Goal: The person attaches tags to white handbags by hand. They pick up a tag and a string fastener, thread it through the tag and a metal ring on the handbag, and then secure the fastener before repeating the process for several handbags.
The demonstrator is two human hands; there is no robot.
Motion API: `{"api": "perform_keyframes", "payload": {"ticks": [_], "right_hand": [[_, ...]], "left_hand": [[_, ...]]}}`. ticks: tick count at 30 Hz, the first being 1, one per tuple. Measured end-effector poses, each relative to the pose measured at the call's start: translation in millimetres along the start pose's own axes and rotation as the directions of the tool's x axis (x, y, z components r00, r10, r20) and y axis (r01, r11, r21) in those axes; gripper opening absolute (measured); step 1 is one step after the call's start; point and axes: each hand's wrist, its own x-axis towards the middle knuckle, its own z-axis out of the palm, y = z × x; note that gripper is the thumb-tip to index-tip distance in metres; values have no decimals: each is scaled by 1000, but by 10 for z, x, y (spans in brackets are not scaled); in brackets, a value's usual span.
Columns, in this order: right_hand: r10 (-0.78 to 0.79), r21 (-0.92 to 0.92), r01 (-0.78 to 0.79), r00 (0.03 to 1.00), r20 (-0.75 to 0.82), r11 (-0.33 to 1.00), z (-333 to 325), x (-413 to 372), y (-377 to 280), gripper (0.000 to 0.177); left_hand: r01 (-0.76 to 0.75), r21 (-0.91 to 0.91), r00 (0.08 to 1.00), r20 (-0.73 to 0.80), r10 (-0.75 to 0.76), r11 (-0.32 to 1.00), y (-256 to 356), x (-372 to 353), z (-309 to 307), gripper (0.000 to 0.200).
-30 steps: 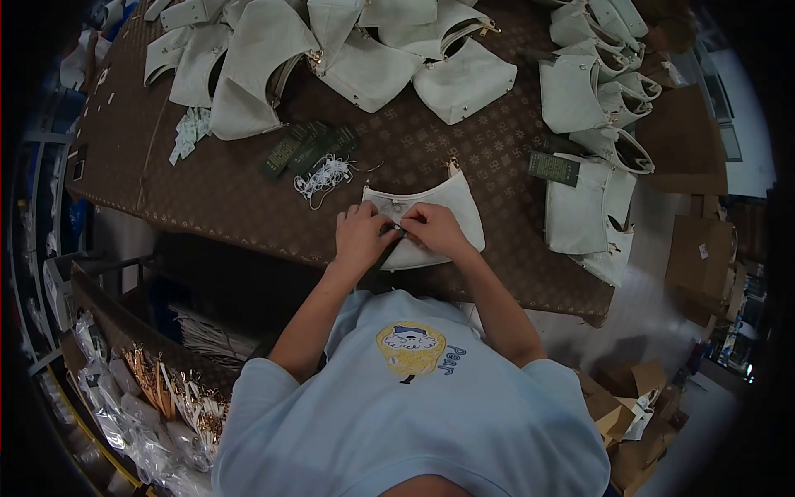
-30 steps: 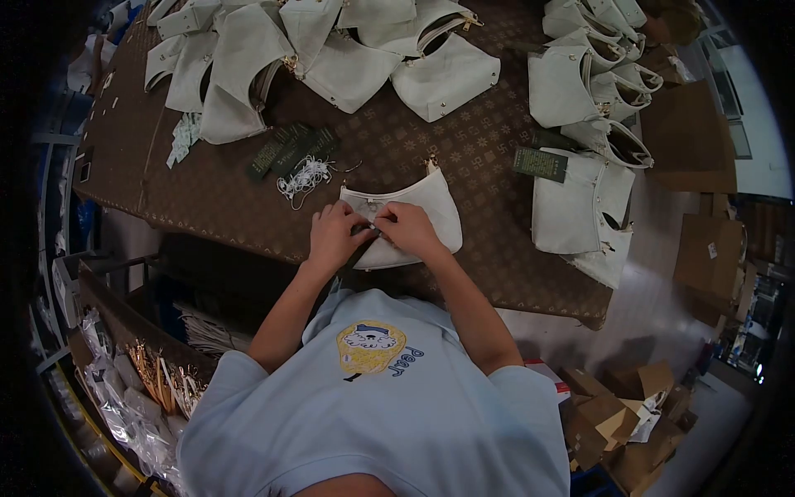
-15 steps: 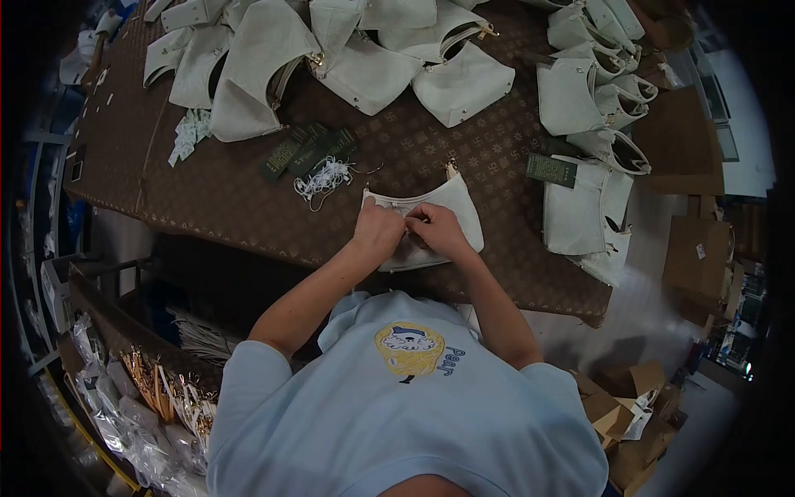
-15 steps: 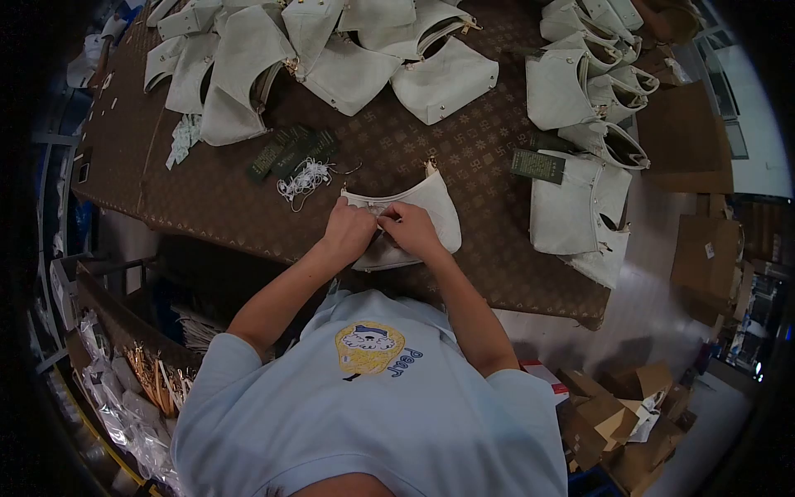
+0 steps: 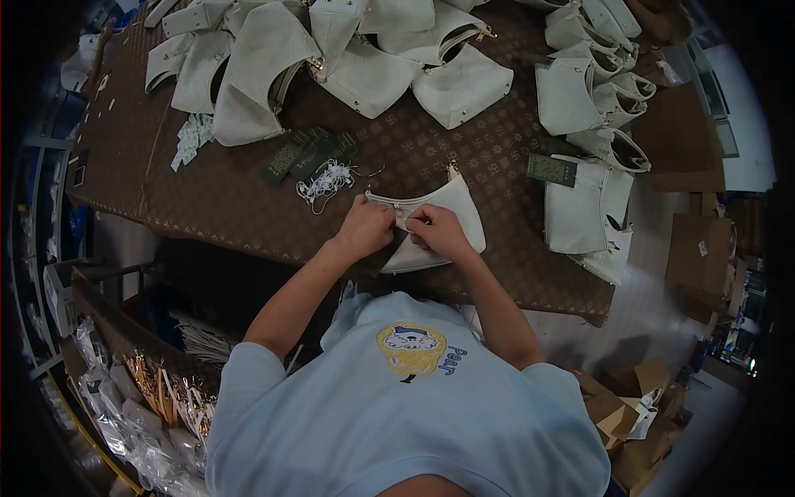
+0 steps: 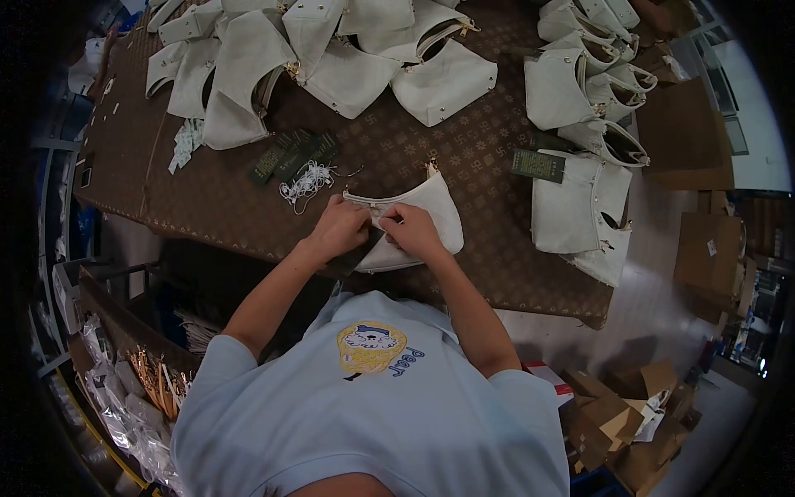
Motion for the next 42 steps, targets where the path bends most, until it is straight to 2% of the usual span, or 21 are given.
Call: {"api": "perform_keyframes", "payload": {"ticks": [4, 7, 9, 10, 13, 15, 16, 17, 18, 19, 20, 22, 23, 24, 25, 28, 35, 37, 38, 40, 42], "right_hand": [[-12, 35, 11, 999, 33, 999, 19, 16, 29, 15], [-74, -90, 75, 997, 15, 993, 36, 22, 39, 18], [-198, -286, 182, 980, -29, 941, 68, 12, 48, 18], [-198, -283, 180, 980, -33, 942, 79, 2, 35, 18], [-239, -375, 201, 970, -56, 905, 120, -29, 16, 16], [-310, -509, 225, 947, -87, 831, 140, -17, 40, 12], [-310, -508, 224, 947, -90, 832, 148, -26, 41, 12], [-407, -591, 269, 907, -110, 760, 154, -40, 43, 10], [-500, -670, 302, 857, -121, 678, 159, -51, 42, 8], [-501, -670, 300, 857, -124, 679, 158, -60, 28, 8], [-531, -661, 332, 839, -119, 673, 157, -72, 3, 7], [-561, -650, 365, 819, -116, 667, 172, -86, -28, 5], [-584, -612, 408, 805, -109, 677, 184, -86, -40, 5], [-606, -574, 450, 789, -102, 684, 193, -81, -49, 5], [-606, -574, 451, 789, -102, 683, 196, -68, -44, 5], [-635, -581, 481, 769, -81, 657, 190, -21, -41, 5], [-660, -603, 524, 751, -5, 601, 162, 7, -87, 6], [-668, -605, 533, 744, 2, 592, 164, 16, -88, 6], [-679, -616, 538, 734, 8, 575, 165, 21, -88, 5], [-690, -628, 542, 724, 11, 558, 170, 20, -98, 5], [-702, -662, 540, 711, 29, 520, 182, 0, -124, 6]], "left_hand": [[-75, -78, 994, -83, 68, 994, -64, -42, 33, 11], [-13, -199, 992, -129, -13, 980, -62, -60, -25, 12], [13, -262, 989, -141, -51, 965, -81, -86, -8, 12], [39, -325, 984, -150, -92, 945, -85, -97, 0, 12], [117, -359, 977, -125, -171, 926, -68, -110, 13, 14], [119, -371, 974, -134, -180, 921, -56, -115, 9, 13], [124, -386, 970, -146, -193, 914, -48, -120, 6, 12], [122, -385, 971, -146, -190, 915, -39, -125, 3, 12], [194, -557, 949, -101, -298, 808, -30, -138, 0, 11], [255, -704, 919, -36, -392, 663, -21, -152, -1, 10], [254, -702, 921, -36, -389, 665, -15, -177, 1, 10], [233, -950, 880, 114, -461, 209, -12, -244, 17, 10], [234, -949, 880, 114, -462, 211, -22, -261, 34, 10], [164, -963, 898, 55, -436, 215, -39, -272, 64, 12], [92, -972, 912, -4, -410, 215, -51, -277, 93, 13], [32, -974, 916, -61, -397, 222, -72, -272, 142, 15], [34, -938, 927, -99, -361, 345, -128, -290, 133, 17], [54, -840, 923, -164, -349, 540, -138, -287, 132, 18], [55, -840, 922, -165, -350, 540, -138, -302, 123, 18], [63, -635, 928, -246, -280, 770, -36, -300, -74, 19], [13, -589, 928, -293, -228, 808, -31, -287, -84, 19]]}}
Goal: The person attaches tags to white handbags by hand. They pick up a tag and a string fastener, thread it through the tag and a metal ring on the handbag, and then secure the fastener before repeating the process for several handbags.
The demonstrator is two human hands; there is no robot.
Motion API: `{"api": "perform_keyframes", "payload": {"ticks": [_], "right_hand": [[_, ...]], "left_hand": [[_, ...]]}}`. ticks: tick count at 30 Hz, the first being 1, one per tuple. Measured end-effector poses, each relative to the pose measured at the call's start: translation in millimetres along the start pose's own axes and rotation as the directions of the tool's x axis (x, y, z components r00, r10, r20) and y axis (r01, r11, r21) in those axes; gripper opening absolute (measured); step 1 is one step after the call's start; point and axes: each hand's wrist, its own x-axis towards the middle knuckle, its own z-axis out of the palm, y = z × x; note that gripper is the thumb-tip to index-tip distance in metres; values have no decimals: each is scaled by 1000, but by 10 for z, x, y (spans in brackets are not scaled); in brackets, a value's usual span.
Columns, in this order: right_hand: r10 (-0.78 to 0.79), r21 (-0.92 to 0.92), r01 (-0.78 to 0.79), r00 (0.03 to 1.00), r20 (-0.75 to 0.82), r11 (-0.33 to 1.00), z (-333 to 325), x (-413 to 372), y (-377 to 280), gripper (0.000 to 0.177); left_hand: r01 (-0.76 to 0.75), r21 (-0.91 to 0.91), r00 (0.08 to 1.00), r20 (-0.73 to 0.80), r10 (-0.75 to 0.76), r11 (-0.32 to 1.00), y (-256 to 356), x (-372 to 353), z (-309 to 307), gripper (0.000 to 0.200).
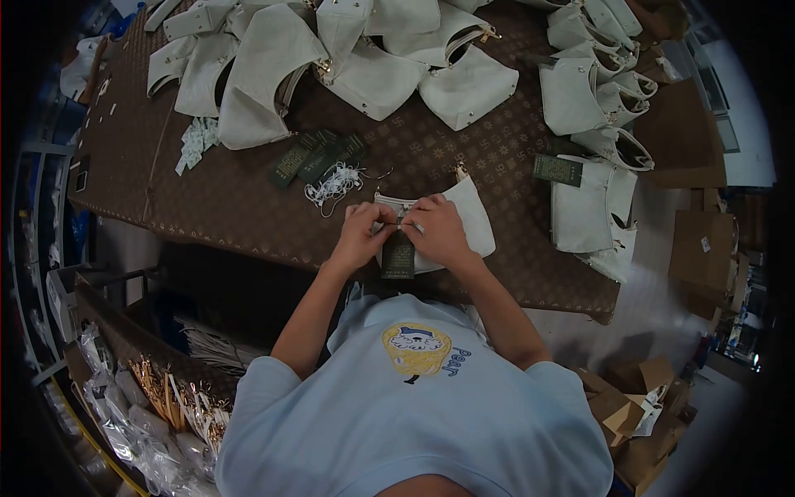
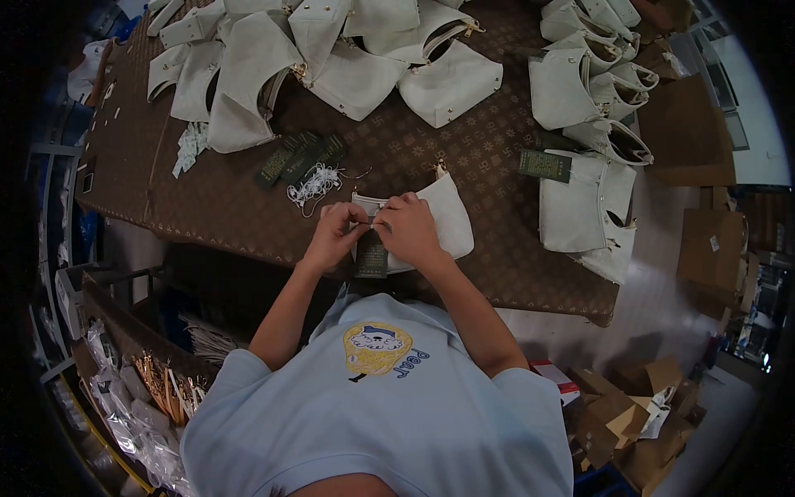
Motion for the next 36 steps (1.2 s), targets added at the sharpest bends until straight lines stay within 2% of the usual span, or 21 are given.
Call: {"api": "perform_keyframes", "payload": {"ticks": [2, 5, 6, 8, 10, 12, 16, 18, 22, 23, 24, 25, 26, 27, 28, 29, 30, 31, 33, 35, 36], "right_hand": [[47, 60, -49, 998, 29, 997, 5, -6, 21, 6], [160, 164, -166, 986, 48, 972, -15, 0, 7, 8], [229, 210, -232, 973, 36, 950, -24, 7, -6, 9], [234, 209, -220, 971, -43, 953, 13, -13, -54, 9], [257, 192, -228, 956, -141, 954, 46, -71, -62, 10], [223, 320, -163, 962, -160, 933, 101, -103, -55, 10], [249, 376, -149, 940, -234, 915, 137, -207, -98, 10], [319, 515, -191, 932, -171, 835, 125, -269, -110, 13], [206, 499, -133, 974, -93, 857, 6, -366, 144, 25], [231, 300, -155, 944, -236, 941, -114, -337, 265, 36], [224, 88, -206, 901, -373, 975, -208, -330, 353, 47], [237, 86, -222, 887, -395, 971, -244, -338, 418, 47], [437, 15, -461, 830, -347, 887, -257, -344, 512, 55], [622, -57, -668, 718, -312, 742, -259, -356, 597, 63], [628, -45, -678, 702, -336, 734, -233, -385, 672, 63], [694, 129, -683, 695, -190, 719, -180, -433, 727, 62], [720, 294, -682, 693, -33, 670, -168, -466, 757, 62], [725, 299, -682, 687, -50, 668, -238, -507, 755, 62], [668, 616, -657, 694, 270, 435, -479, -668, 736, 54], [718, 865, -477, 657, 232, 157, -815, -907, 635, 47], [753, 921, -373, 638, 163, 116, -1105, -1032, 527, 43]], "left_hand": [[-71, 37, 997, -5, 71, 997, 35, 22, -25, 20], [30, 11, 997, 70, -31, 999, 46, 27, -60, 15], [87, -94, 994, 68, -81, 992, -75, 2, -12, 16], [104, -213, 990, 111, -82, 972, -125, 61, 43, 17], [246, -542, 967, 81, -241, 804, -73, 61, 86, 19], [231, -591, 971, 90, -222, 773, 0, 75, 108, 20], [230, -663, 967, 77, -241, 712, 14, 55, 146, 24], [219, -660, 972, 82, -221, 718, -36, 69, 171, 24], [246, -669, 967, 121, -224, 701, -68, 36, 177, 23], [250, -662, 968, 144, -207, 707, -60, 45, 160, 23], [228, -545, 969, 45, -244, 807, -33, 55, 143, 27], [208, -415, 965, -63, -256, 886, -5, 61, 118, 33], [304, -326, 939, -54, -338, 895, 1, 44, 59, 48], [287, -319, 949, -35, -314, 903, -40, -1, 59, 48], [330, -480, 934, 41, -356, 812, -98, -39, 72, 51], [378, -619, 913, 125, -390, 688, -156, -56, 81, 54], [374, -615, 917, 136, -374, 694, -90, -46, 101, 54], [391, -617, 908, 140, -394, 683, 43, -46, 136, 55], [399, -622, 904, 146, -401, 674, 259, 40, 161, 56], [380, -651, 915, 157, -373, 658, 459, 124, 132, 56], [374, -655, 917, 155, -368, 657, 656, 181, 123, 56]]}}
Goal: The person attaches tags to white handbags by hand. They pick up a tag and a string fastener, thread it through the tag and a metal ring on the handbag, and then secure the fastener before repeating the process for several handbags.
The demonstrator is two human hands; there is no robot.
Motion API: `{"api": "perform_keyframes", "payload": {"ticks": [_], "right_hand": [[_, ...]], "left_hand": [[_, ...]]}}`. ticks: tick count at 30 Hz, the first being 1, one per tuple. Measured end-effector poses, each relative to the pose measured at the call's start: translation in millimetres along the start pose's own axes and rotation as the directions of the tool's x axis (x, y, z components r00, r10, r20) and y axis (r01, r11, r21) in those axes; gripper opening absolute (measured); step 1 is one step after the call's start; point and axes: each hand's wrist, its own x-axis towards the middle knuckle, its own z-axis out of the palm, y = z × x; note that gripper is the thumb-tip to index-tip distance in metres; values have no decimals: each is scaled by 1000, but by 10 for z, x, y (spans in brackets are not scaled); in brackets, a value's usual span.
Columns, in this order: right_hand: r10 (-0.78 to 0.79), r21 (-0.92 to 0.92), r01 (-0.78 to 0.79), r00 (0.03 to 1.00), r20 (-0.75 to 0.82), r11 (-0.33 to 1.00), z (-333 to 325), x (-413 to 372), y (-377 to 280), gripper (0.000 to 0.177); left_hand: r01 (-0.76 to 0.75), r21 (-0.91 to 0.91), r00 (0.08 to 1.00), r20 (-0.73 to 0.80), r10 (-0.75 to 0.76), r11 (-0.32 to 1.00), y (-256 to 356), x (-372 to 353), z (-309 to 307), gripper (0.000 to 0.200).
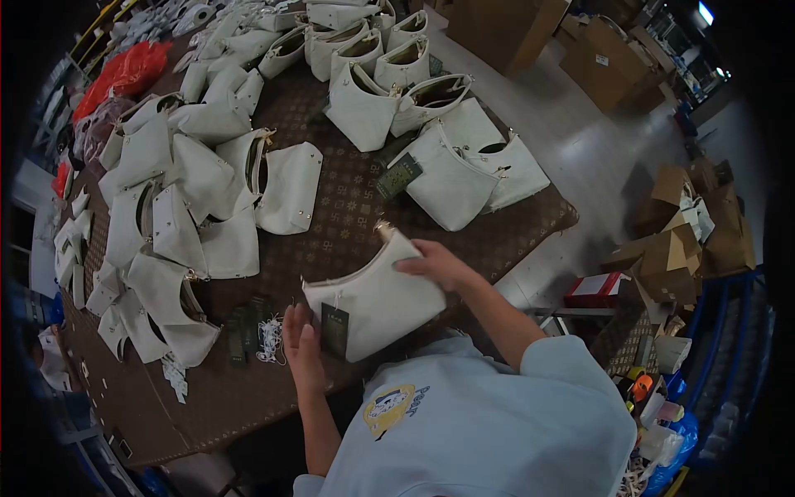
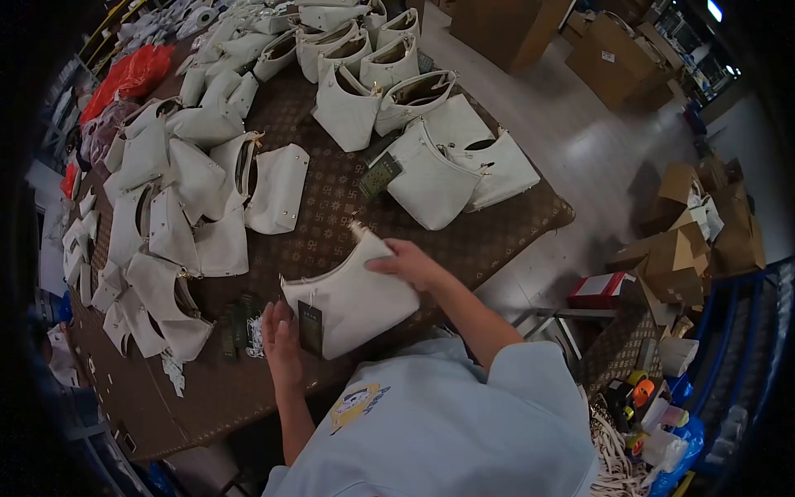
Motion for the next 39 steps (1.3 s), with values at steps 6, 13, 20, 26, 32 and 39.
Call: {"api": "perform_keyframes", "payload": {"ticks": [6, 13, 20, 26, 32, 39], "right_hand": [[-222, 383, 484, 801, -557, 787, -1138, -334, -762, 32], [-132, 492, 624, 689, -712, 607, -1733, 371, -599, 24], [103, 71, -95, 987, -121, 993, -1383, -91, -786, 35], [-45, -237, 60, 997, 70, 970, 225, 1252, -627, 78], [-184, -493, -5, 924, -336, 870, 1094, 2656, -751, 96], [-21, -150, -20, 963, -267, 988, 778, 2299, -503, 81]], "left_hand": [[4, -64, 998, 64, 0, 998, 81, 81, 235, 48], [29, -37, 999, -33, -30, 999, -43, 95, 257, 44], [43, 33, 990, -137, -38, 999, -132, 35, 38, 35], [57, 147, 996, -77, -46, 988, -108, -24, 198, 31], [64, 138, 998, -31, -61, 988, -200, -145, 208, 31], [42, 136, 994, -106, -28, 990, -214, -45, 28, 31]]}}
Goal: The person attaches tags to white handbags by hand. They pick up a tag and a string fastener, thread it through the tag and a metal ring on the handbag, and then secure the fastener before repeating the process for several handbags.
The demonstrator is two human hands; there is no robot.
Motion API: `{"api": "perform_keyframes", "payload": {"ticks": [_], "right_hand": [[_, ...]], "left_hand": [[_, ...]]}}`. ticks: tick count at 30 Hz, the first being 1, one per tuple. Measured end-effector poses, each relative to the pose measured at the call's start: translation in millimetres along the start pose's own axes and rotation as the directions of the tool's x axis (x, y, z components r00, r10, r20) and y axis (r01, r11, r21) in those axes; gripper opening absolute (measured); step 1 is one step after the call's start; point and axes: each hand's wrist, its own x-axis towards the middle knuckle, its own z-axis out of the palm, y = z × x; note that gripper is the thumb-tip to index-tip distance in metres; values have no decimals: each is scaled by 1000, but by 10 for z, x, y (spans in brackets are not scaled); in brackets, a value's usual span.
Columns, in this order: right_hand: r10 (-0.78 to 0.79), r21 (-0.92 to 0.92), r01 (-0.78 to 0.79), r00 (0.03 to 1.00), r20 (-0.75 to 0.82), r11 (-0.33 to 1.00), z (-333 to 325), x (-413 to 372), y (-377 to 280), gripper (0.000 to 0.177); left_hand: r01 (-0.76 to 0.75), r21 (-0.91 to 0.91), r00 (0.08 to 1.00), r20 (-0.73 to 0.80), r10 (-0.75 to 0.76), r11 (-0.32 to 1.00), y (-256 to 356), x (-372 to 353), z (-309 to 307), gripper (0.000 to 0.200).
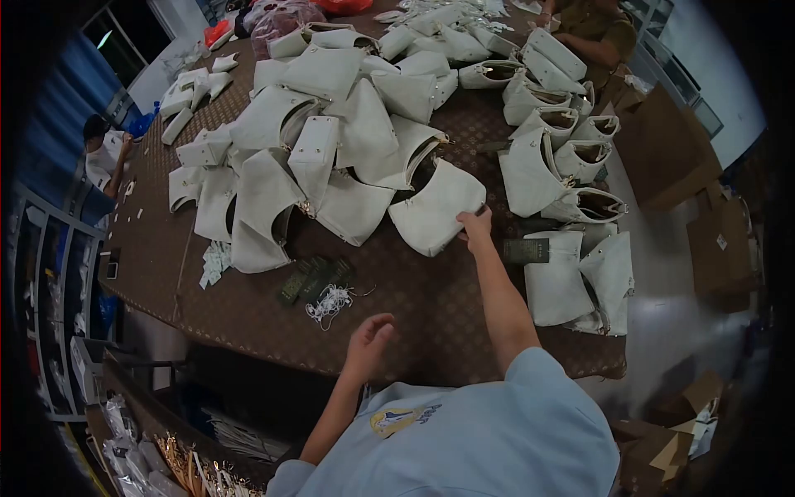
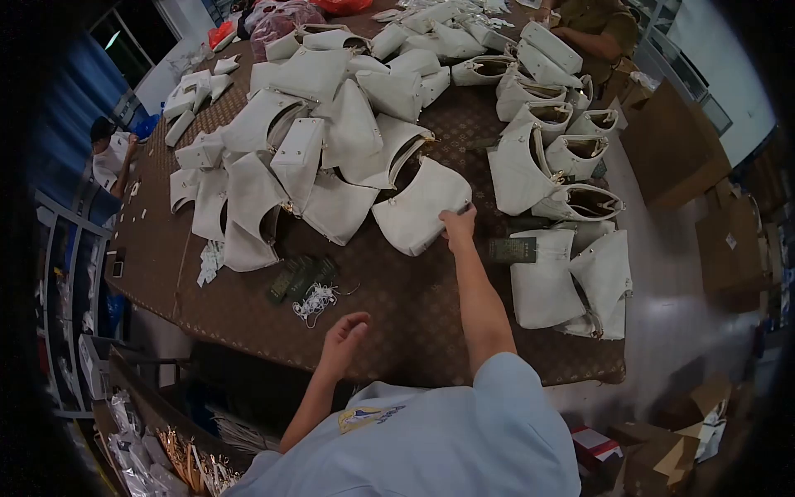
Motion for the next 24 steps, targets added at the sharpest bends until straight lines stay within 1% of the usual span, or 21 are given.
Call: {"api": "perform_keyframes", "payload": {"ticks": [1, 3, 4, 5, 6, 7, 8, 9, 10, 11, 13, 14, 15, 16, 17, 18, 19, 21, 22, 23, 24], "right_hand": [[-19, 64, 18, 1000, 7, 998, -152, -121, 120, 80], [1, 236, -29, 993, 120, 971, -446, -428, 450, 76], [22, 215, -44, 994, 107, 976, -557, -580, 607, 76], [-60, 333, -18, 973, 221, 943, -624, -752, 775, 75], [-154, 453, -8, 935, 319, 891, -662, -906, 915, 74], [-136, 443, -19, 940, 314, 896, -674, -1005, 991, 74], [-121, 429, -28, 941, 316, 903, -668, -1083, 1039, 75], [-103, 416, -40, 943, 315, 908, -701, -1165, 1084, 75], [-91, 414, -46, 948, 306, 909, -752, -1215, 1089, 75], [-69, 360, -58, 942, 329, 931, -789, -1255, 1079, 76], [-41, 311, -73, 938, 344, 948, -828, -1280, 1106, 76], [-146, 279, 48, 927, 344, 959, -850, -1295, 1140, 77], [-251, 240, 172, 902, 352, 955, -873, -1337, 1123, 77], [-245, 231, 170, 903, 352, 958, -915, -1391, 1091, 77], [-429, -162, 456, 886, 175, 875, -958, -1459, 1042, 72], [-637, -557, 567, 766, 85, 607, -967, -1567, 934, 68], [-637, -558, 569, 765, 90, 605, -993, -1704, 759, 68], [-848, -580, 803, 399, 350, 138, -1092, -2026, 361, 57], [-791, -449, 893, 302, 533, 38, -1101, -2111, 268, 46], [-789, -454, 890, 307, 533, 39, -1061, -2166, 211, 46], [-633, -449, 893, 333, 699, -27, -986, -2204, 163, 44]], "left_hand": [[33, 19, 998, -44, -32, 999, 57, 108, -38, 32], [25, -1, 977, -212, -25, 1000, 217, 377, -15, 40], [37, 81, 981, -194, -21, 996, 314, 538, -19, 45], [52, 166, 984, -174, -23, 985, 402, 684, -9, 50], [78, 167, 996, -63, -68, 983, 596, 719, 65, 52], [91, 170, 994, 49, -101, 981, 776, 761, 135, 55], [103, 166, 992, 53, -113, 981, 789, 848, 146, 55], [86, 269, 957, 244, -154, 959, 776, 900, 138, 50], [43, 363, 883, 422, -206, 931, 765, 936, 140, 46], [54, 366, 877, 428, -219, 929, 770, 941, 147, 46], [191, 446, 830, 402, -386, 874, 841, 933, 160, 40], [197, 450, 823, 407, -396, 871, 849, 945, 193, 40], [53, 632, 826, 407, -389, 773, 850, 959, 262, 35], [-93, 771, 831, 408, -377, 630, 832, 948, 337, 30], [-88, 767, 831, 408, -378, 636, 767, 908, 403, 30], [-288, 800, 882, 436, -180, 527, 674, 854, 469, 26], [-453, 813, 878, 478, 24, 366, 613, 796, 546, 23], [-395, 853, 910, 415, 16, 341, 574, 643, 716, 20], [-403, 873, 913, 402, 63, 276, 533, 583, 776, 18], [-410, 888, 912, 395, 112, 207, 505, 539, 822, 17], [-415, 886, 910, 400, 112, 208, 503, 504, 853, 17]]}}
